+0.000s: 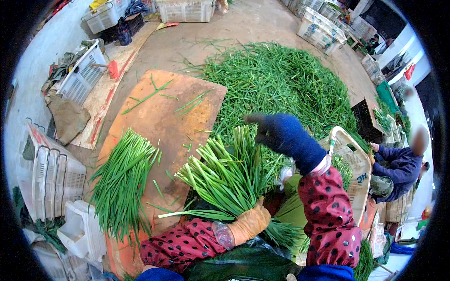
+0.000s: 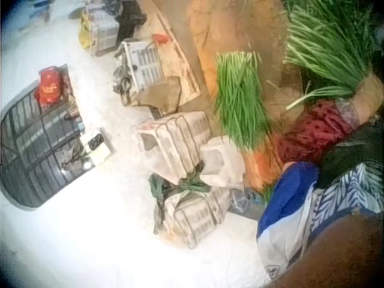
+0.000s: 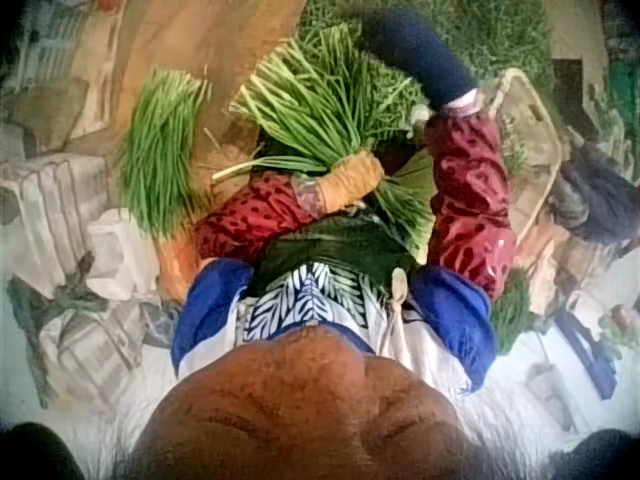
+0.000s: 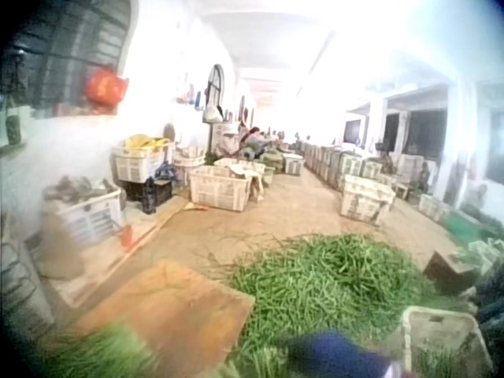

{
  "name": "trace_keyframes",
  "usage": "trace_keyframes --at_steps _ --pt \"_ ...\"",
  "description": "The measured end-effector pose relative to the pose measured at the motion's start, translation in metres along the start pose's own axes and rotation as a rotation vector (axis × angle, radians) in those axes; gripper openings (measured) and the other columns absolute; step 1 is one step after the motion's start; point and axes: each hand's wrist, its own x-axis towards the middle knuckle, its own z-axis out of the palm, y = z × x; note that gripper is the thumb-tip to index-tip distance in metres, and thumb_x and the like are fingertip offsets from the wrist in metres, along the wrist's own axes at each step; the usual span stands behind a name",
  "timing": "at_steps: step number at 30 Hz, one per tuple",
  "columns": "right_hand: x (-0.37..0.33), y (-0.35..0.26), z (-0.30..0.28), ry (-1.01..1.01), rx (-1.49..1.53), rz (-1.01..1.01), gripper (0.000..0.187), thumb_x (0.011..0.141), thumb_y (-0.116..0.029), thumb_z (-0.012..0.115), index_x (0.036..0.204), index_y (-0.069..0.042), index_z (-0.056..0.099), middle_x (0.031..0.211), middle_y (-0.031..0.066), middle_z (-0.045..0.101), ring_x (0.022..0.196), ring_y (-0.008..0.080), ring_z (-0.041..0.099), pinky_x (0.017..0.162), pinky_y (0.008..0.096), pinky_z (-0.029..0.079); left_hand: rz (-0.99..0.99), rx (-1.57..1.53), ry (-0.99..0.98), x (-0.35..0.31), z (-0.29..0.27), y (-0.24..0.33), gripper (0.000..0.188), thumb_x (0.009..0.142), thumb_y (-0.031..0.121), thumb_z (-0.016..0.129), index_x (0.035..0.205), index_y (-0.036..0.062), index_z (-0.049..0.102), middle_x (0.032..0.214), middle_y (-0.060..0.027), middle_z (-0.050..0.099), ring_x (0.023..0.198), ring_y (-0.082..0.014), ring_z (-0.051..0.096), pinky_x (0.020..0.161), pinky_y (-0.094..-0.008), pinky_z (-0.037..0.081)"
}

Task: The person gathers green onion stalks, aligns them into a bunch, and secures the bunch by wrapping a red rubber band around the stems.

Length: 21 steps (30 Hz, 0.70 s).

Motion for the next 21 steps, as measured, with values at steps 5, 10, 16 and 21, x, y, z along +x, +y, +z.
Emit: trace_keyframes --at_steps 5,10,16,21 --pt "0.005 0.013 0.057 -0.082 -0.217 0.009 0.033 0.071 -0.023 0.063 0.103 -0.015 0.059 0.067 0.0141 0.059 0.061 0.0337 0.057 0.055 0.0416 0.046 -0.060 -0.044 0.065 -0.002 0.020 0.008 0.018 0.074 0.011 0.045 0.076 0.0004 0.059 0.067 -0.0120 0.057 0.072 -0.0247 0.058 0.101 -0.0435 0.029" --pt "0.028 0.047 0.059 0.146 -0.067 0.086 0.020 0.073 -0.023 0.061 0.087 -0.010 0.061 0.070 0.0154 0.060 0.064 0.0328 0.059 0.058 0.0417 0.048 -0.019 0.028 0.015 0.001 0.008 0.005 0.018 0.075 0.012 0.045 0.074 0.0025 0.060 0.065 -0.0104 0.057 0.070 -0.0245 0.058 0.099 -0.0438 0.031" --pt "0.023 0.066 -0.004 0.593 -0.388 0.085 0.063 0.071 -0.029 0.069 0.123 -0.007 0.043 0.110 0.0191 0.055 0.100 0.0376 0.053 0.086 0.0405 0.043 -0.018 0.009 0.010 0.004 0.012 0.007 0.018 0.075 0.013 0.044 0.072 0.0055 0.061 0.064 -0.0089 0.056 0.066 -0.0226 0.057 0.100 -0.0436 0.030" --pt "0.029 0.016 0.015 -0.016 -0.056 -0.045 0.066 0.070 -0.032 0.068 0.125 -0.010 0.040 0.113 0.0206 0.052 0.106 0.0357 0.049 0.089 0.0404 0.039 -0.030 0.000 -0.019 -0.002 0.008 0.000 0.013 0.075 0.014 0.045 0.076 0.0072 0.056 0.068 -0.0067 0.054 0.071 -0.0222 0.056 0.098 -0.0443 0.032"
